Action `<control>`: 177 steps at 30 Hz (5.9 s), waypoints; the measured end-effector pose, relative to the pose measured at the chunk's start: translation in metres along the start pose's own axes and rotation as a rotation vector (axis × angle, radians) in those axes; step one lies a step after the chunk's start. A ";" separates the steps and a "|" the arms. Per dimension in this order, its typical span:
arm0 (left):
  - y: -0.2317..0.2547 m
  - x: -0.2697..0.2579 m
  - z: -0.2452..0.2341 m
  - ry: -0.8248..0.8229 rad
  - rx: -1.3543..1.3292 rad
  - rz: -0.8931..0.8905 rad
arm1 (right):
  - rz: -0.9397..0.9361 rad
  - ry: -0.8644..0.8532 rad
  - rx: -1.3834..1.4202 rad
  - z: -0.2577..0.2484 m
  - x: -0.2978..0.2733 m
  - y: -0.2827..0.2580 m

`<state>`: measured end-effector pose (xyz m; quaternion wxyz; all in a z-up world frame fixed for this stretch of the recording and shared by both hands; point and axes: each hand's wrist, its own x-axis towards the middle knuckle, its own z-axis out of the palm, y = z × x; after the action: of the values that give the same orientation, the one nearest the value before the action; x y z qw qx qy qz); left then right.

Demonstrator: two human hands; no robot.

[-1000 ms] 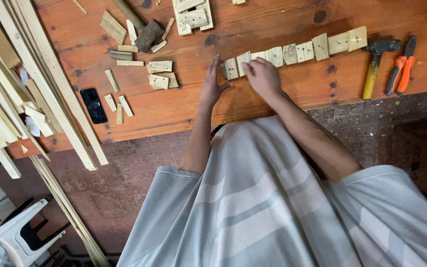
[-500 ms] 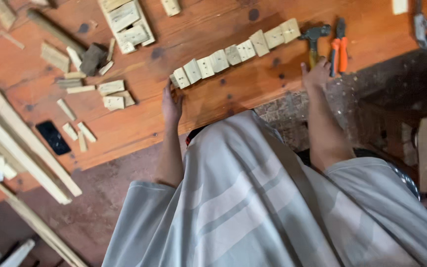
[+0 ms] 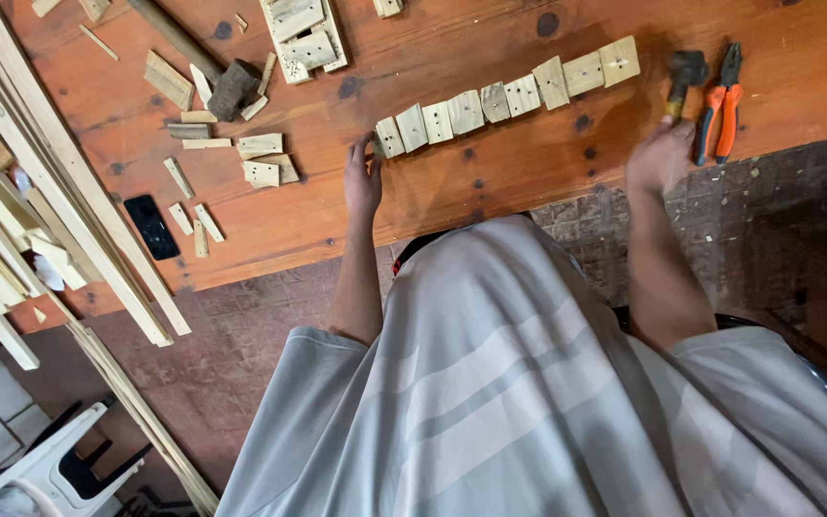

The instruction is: The person hammers nails into small wooden blocks arranged on a workbench and then uses a saw on a piece of wood.

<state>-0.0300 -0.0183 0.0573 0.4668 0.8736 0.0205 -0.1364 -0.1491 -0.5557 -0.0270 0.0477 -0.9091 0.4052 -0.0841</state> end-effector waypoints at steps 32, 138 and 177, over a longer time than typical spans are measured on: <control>-0.022 0.031 -0.018 -0.137 0.231 0.287 | -0.549 -0.228 0.523 -0.137 -0.147 -0.181; 0.005 -0.184 0.118 0.053 0.209 -0.090 | -0.152 -0.576 0.235 -0.113 0.010 -0.119; 0.064 0.097 0.187 -0.038 0.164 -0.070 | -0.399 -0.997 0.675 0.015 -0.020 -0.234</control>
<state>0.0327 -0.2171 -0.0141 0.3888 0.9049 0.0311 -0.1703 0.0112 -0.3849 -0.0082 0.4980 -0.8320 0.1082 0.2190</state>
